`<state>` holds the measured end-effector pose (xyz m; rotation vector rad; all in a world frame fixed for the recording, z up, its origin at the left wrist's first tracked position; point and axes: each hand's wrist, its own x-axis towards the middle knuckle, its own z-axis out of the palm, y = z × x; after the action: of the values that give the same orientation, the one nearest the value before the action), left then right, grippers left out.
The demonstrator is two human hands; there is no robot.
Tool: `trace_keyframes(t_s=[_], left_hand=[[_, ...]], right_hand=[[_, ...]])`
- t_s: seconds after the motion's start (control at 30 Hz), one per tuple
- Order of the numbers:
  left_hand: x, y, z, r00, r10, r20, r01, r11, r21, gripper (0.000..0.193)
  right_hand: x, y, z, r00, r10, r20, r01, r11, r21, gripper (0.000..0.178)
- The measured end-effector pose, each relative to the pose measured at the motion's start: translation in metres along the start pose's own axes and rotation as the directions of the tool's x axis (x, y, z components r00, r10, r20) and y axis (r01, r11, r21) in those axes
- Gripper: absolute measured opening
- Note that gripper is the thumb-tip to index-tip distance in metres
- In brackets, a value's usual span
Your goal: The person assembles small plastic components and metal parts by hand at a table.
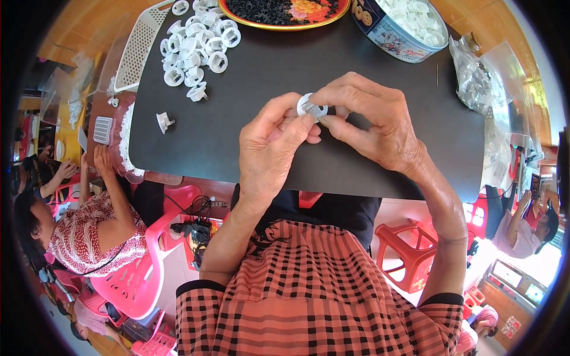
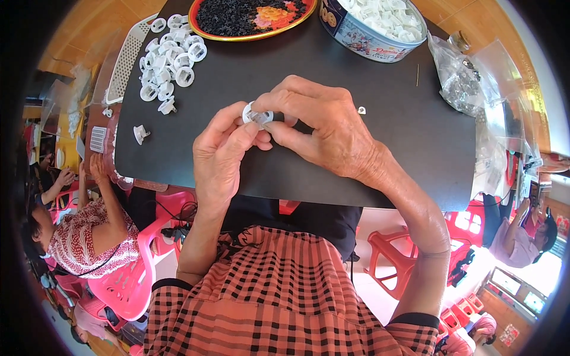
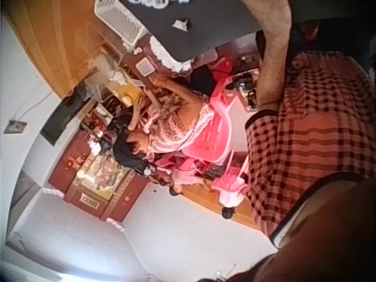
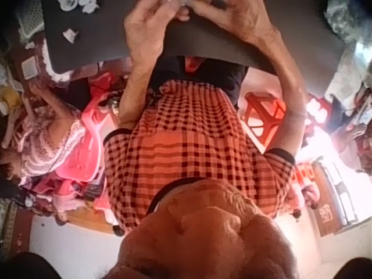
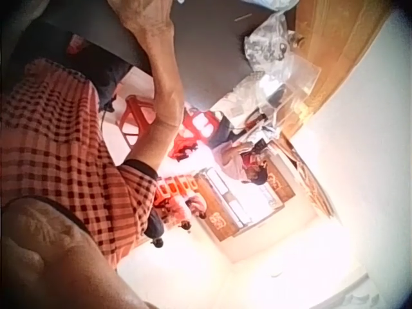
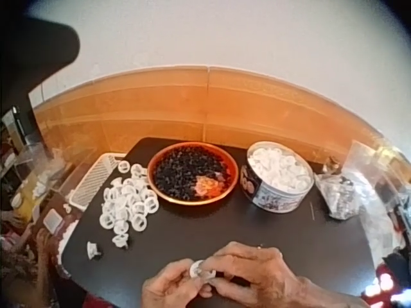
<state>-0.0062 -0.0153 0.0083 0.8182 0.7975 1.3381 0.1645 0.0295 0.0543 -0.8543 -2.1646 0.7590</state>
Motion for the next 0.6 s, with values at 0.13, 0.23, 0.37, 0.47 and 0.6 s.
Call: trace_keyframes(t_s=[0.13,0.23,0.37,0.47,0.6], left_hand=[[0.0,-0.003,-0.001,1.0,-0.016,-0.005,0.016,0.999,0.04,0.023],[0.0,-0.003,0.0,0.999,-0.031,-0.009,0.031,0.996,0.079,0.022],[0.0,-0.001,0.001,0.999,-0.037,-0.003,0.037,0.995,0.095,0.022],[0.0,-0.002,0.002,0.999,-0.042,-0.009,0.043,0.995,0.09,0.021],[0.004,-0.006,0.0,1.0,-0.025,0.005,0.024,0.995,0.094,0.021]], right_hand=[[-0.001,0.001,0.002,0.999,-0.034,-0.024,0.033,0.999,-0.041,0.03],[0.0,0.005,-0.002,0.992,-0.128,0.011,0.128,0.981,-0.146,0.031],[-0.001,0.005,-0.003,0.977,-0.206,0.054,0.213,0.925,-0.314,0.023],[-0.004,0.011,0.0,0.964,-0.265,0.024,0.255,0.896,-0.363,0.027],[-0.004,0.014,0.002,0.959,-0.282,0.002,0.26,0.883,-0.391,0.028]])
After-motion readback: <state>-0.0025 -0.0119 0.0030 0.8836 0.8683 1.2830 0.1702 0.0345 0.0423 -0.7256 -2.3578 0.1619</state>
